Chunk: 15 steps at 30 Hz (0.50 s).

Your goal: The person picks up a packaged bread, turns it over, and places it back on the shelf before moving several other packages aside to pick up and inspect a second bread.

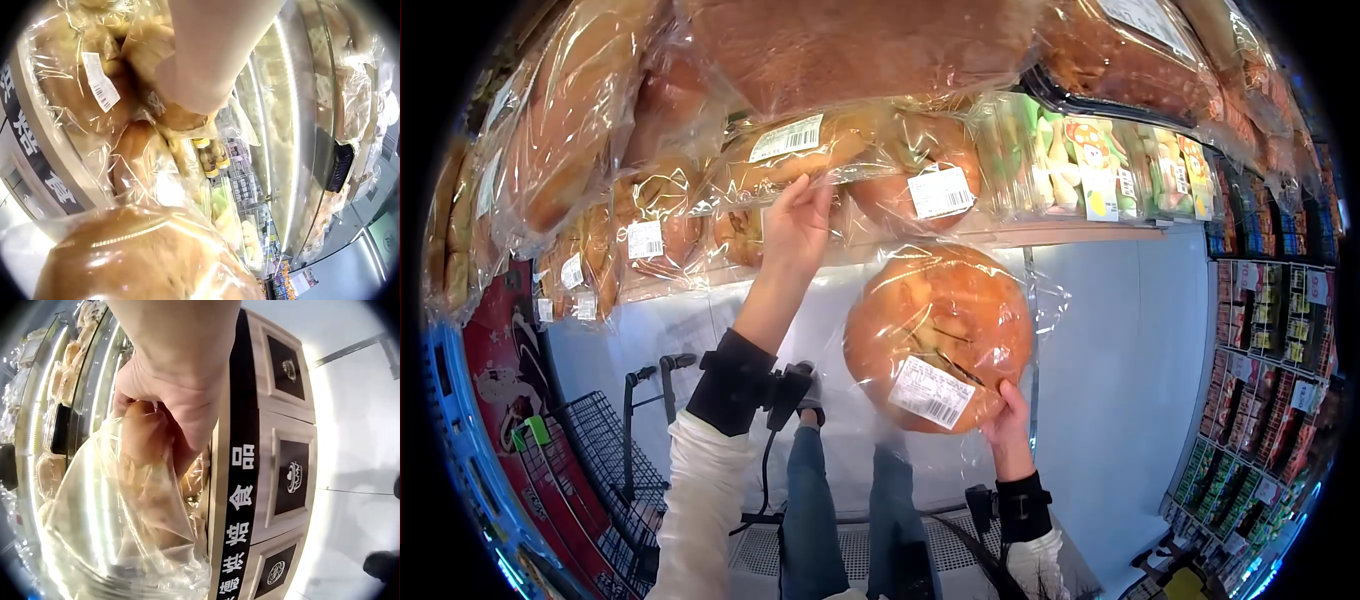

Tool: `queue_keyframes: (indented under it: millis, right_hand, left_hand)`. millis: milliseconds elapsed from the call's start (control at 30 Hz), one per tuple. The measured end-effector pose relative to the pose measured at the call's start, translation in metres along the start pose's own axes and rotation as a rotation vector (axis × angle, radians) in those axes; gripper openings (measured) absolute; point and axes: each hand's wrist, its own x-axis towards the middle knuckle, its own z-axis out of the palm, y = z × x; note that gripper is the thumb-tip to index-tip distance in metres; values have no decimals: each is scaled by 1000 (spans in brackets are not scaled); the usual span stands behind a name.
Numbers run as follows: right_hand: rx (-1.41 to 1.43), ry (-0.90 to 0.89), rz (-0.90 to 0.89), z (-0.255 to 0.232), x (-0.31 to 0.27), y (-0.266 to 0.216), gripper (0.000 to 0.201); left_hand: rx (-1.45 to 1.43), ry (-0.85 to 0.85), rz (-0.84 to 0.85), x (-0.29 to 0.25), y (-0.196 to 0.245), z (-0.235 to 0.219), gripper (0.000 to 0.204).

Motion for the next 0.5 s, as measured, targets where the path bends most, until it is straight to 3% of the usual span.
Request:
queue_keyframes:
  millis: [133,233,500]
  right_hand:
    - [91,-130,153,35,81,-22,47]
    - [167,-186,158,64,130,-28,49]
    - [271,-230,139,95,220,-50,43]
  left_hand:
    - [-6,-8,-13,11,18,17,21]
    - [-84,-46,-37,21,29,30,34]
    - [85,55,11,19,45,48,36]
